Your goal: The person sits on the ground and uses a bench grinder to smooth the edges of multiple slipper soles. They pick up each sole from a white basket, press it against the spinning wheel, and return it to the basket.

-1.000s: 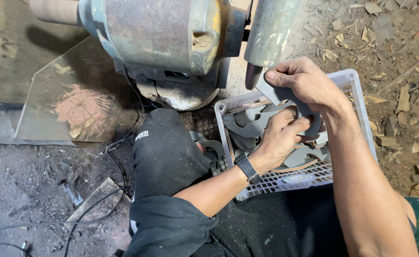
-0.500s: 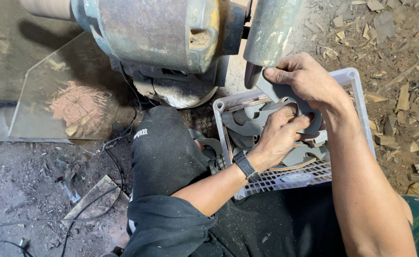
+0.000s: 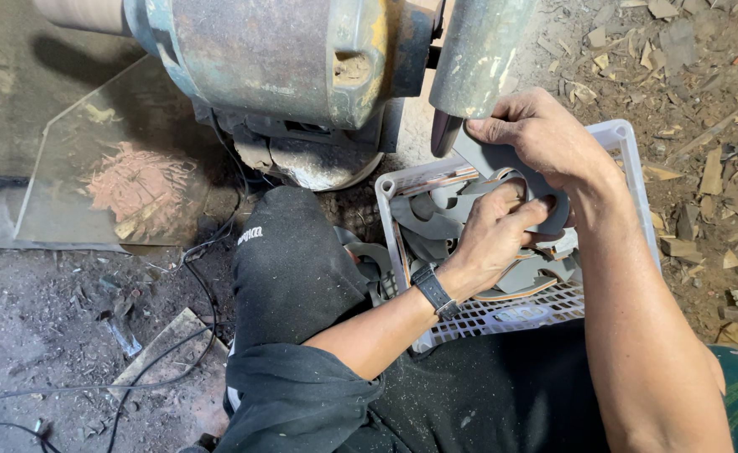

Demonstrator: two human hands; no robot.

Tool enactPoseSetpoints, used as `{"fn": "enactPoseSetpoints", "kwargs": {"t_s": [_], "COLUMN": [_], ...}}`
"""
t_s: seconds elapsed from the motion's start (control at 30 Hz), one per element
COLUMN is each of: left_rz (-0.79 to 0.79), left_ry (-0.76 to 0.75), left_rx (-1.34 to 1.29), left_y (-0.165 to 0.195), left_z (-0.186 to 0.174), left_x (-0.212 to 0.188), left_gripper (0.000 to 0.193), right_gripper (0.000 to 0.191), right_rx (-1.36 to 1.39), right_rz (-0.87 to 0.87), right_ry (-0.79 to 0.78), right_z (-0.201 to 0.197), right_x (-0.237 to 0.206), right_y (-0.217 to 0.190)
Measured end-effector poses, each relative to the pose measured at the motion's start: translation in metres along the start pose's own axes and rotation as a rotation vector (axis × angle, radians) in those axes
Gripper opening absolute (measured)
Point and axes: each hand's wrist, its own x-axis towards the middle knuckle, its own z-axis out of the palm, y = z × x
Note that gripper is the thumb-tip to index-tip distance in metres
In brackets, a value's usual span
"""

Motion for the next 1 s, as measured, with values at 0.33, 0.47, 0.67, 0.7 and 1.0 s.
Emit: {"fn": "enactPoseSetpoints", "kwargs": {"t_s": [0.33, 0.47, 0.67, 0.7, 1.0], "left_rz": [0.006, -0.012, -0.053, -0.067, -0.155], "left_ry": [-0.005, 0.000, -0.046, -0.055, -0.043], "left_rx": [0.024, 0.031, 0.135, 0.184, 0.484], "left_y": [-0.004, 0.001, 0.028, 0.034, 0.083], "left_z": [-0.004, -0.001, -0.004, -0.006, -0.040], "left_x": [0.006, 0.007, -0.008, -0.013, -0.042], "left_gripper": [0.012, 0.011, 0.013, 0.014, 0.025], "right_gripper": [0.018, 0.019, 0.019, 0.019, 0.018], "right_rx": [-0.004, -0.047, 0.109, 0.156, 0.266], "right_rz": [-0.041, -0.047, -0.062, -0.065, -0.088], "right_ry": [-0.019, -0.008, 0.019, 0.020, 0.045], "right_z": [-0.004, -0.008, -0.003, -0.002, 0.010], "right_x": [0.008, 0.010, 0.008, 0.006, -0.005], "right_y": [0.007, 0.007, 0.007, 0.007, 0.005]}}
